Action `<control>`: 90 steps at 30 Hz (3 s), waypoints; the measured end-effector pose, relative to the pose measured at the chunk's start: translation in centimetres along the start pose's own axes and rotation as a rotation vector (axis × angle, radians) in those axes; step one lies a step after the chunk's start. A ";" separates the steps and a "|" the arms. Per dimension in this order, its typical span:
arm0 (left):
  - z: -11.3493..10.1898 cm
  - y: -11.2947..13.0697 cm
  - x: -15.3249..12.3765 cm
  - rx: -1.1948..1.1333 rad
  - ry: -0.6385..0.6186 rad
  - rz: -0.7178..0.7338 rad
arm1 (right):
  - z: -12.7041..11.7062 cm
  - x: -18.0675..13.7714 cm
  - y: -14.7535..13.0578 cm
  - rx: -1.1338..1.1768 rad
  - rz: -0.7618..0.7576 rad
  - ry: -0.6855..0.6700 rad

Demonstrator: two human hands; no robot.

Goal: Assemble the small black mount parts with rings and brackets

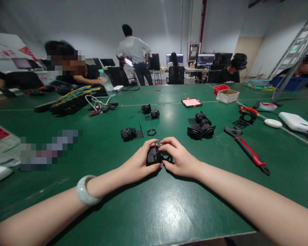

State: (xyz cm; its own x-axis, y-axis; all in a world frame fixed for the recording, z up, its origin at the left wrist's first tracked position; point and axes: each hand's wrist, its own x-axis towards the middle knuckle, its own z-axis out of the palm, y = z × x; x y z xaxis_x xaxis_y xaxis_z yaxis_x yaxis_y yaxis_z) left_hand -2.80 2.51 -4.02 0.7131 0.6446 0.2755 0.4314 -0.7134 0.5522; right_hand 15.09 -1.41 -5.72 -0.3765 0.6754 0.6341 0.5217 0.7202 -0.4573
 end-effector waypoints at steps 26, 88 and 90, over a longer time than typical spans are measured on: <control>-0.1 0.3 -0.3 -0.016 -0.026 0.021 | -0.1 -0.1 0.0 0.031 0.033 -0.002; 0.2 0.2 0.0 -0.005 -0.032 0.035 | 0.2 0.2 0.3 -0.040 0.172 -0.051; 0.2 0.1 0.0 -0.009 -0.035 0.041 | 0.3 0.3 0.4 -0.049 0.181 -0.055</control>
State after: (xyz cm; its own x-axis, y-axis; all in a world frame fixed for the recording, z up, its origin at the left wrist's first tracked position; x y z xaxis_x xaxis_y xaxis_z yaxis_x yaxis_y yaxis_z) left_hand -2.64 2.35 -4.11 0.7490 0.6049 0.2703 0.3968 -0.7363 0.5481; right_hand 14.98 -0.92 -5.89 -0.3140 0.8018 0.5085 0.6205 0.5787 -0.5293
